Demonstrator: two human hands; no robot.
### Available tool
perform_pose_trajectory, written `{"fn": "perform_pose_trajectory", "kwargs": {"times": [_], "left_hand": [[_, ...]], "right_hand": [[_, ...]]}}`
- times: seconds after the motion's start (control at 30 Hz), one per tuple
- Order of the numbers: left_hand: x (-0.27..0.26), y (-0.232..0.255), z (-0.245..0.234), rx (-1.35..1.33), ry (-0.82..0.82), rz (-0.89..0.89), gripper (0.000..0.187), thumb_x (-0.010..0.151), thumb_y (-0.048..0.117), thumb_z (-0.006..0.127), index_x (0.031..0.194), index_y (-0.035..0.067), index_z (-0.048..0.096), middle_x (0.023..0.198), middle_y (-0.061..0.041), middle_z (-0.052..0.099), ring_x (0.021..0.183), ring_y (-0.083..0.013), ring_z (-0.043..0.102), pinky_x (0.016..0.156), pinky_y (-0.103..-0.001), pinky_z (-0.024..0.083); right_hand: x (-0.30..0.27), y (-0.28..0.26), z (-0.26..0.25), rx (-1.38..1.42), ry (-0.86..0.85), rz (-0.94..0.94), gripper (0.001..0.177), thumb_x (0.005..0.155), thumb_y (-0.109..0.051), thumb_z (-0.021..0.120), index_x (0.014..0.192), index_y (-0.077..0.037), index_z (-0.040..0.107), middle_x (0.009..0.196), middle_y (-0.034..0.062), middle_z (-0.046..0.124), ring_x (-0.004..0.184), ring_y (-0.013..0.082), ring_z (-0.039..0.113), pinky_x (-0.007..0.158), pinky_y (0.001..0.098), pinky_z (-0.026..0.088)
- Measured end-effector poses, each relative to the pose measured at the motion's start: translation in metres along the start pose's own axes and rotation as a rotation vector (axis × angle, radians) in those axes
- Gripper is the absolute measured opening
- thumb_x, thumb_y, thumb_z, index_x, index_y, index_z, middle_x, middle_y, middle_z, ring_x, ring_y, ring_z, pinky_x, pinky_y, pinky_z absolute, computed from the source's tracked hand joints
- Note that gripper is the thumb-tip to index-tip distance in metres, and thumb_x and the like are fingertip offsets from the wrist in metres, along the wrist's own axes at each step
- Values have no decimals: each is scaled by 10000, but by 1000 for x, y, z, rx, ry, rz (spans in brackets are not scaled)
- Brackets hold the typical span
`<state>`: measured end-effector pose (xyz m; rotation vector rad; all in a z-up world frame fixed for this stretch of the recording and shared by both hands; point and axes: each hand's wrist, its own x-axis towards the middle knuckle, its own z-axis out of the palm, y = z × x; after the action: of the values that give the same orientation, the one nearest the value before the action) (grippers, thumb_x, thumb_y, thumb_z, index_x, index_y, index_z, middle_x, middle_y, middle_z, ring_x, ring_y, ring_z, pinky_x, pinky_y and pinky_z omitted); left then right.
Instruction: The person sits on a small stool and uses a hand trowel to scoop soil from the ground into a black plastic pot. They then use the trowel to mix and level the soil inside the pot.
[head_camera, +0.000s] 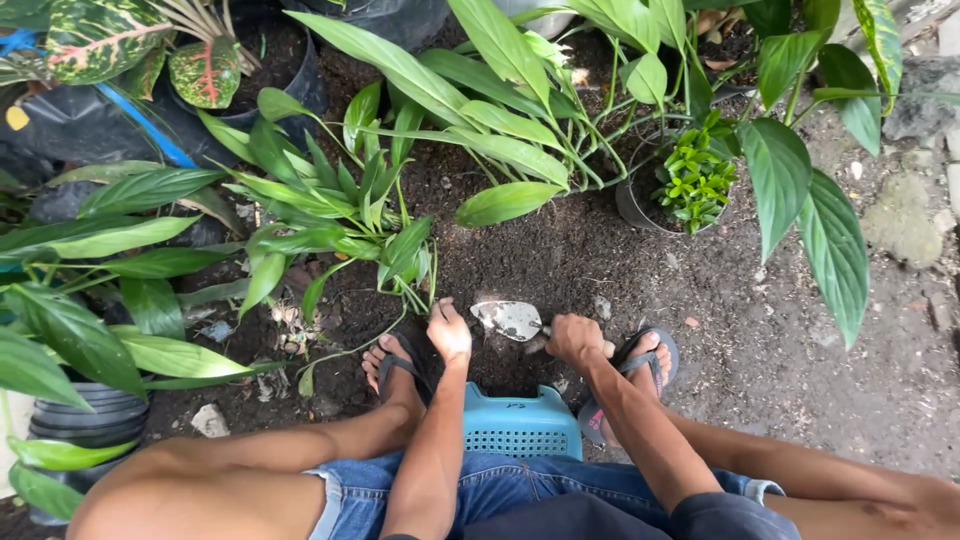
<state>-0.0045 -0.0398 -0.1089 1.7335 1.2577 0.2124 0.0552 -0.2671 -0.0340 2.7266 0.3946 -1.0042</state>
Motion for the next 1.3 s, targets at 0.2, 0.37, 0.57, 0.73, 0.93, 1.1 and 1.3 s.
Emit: {"fn": "perform_pose_trajectory", "kwargs": {"times": [0.2, 0.37, 0.57, 0.73, 0.93, 1.1, 1.3], "left_hand": [[-7, 1, -4, 54, -44, 83, 350, 1010, 389, 474, 982, 157, 735, 990, -148, 751, 1053, -390, 673, 977, -515, 515], [-11, -8, -2, 111, -38, 284, 339, 1016, 310, 495, 972, 63, 724, 916, -224, 724, 953, -432, 690, 888, -534, 533], [-46, 32, -25, 191, -64, 670, 226, 1034, 190, 506, 1097, 78, 692, 929, -167, 678, 909, -383, 687, 835, -455, 561], [-67, 82, -40, 299, -172, 693, 334, 1043, 261, 466, 1317, 98, 567, 1147, -125, 612, 1130, -333, 610, 959, -460, 515], [-64, 66, -31, 437, -195, 722, 473, 1030, 261, 445, 1463, 71, 462, 1392, -132, 521, 1298, -306, 531, 1029, -452, 487], [-75, 112, -57, 624, -514, 694, 568, 1043, 177, 360, 1593, 54, 288, 1636, -166, 325, 1532, -304, 283, 1216, -440, 299], [-85, 77, -36, 1114, -805, 860, 764, 1061, 533, 262, 1648, 106, 23, 1732, -96, -26, 1593, -251, -31, 1271, -476, -52]], "right_hand": [[-5, 29, -41, 222, 6, -18, 446, 789, -487, 710, 966, -89, 806, 973, 171, 797, 989, 355, 767, 876, 511, 614], [-10, 32, -1, 198, -1, -4, 372, 803, -452, 658, 963, -148, 800, 920, 118, 797, 958, 320, 774, 859, 468, 622], [-26, 30, -22, 210, -19, -7, 378, 801, -443, 678, 969, -127, 801, 935, 136, 802, 969, 323, 776, 851, 477, 619], [0, 46, 3, 125, -72, 88, 373, 788, -457, 702, 969, -150, 810, 966, 99, 808, 997, 274, 777, 875, 443, 622], [-3, 42, -22, 431, -13, 102, 459, 802, -439, 664, 1036, -62, 780, 1025, 192, 788, 1063, 386, 741, 904, 542, 587], [3, 61, -26, 341, -114, 94, 462, 795, -395, 612, 1119, -115, 785, 1117, 171, 785, 1134, 355, 725, 973, 502, 580], [-12, 94, 9, 1332, 161, 316, 254, 762, -256, 721, 758, -2, 718, 550, 170, 622, 503, 289, 635, 552, 419, 513]]}}
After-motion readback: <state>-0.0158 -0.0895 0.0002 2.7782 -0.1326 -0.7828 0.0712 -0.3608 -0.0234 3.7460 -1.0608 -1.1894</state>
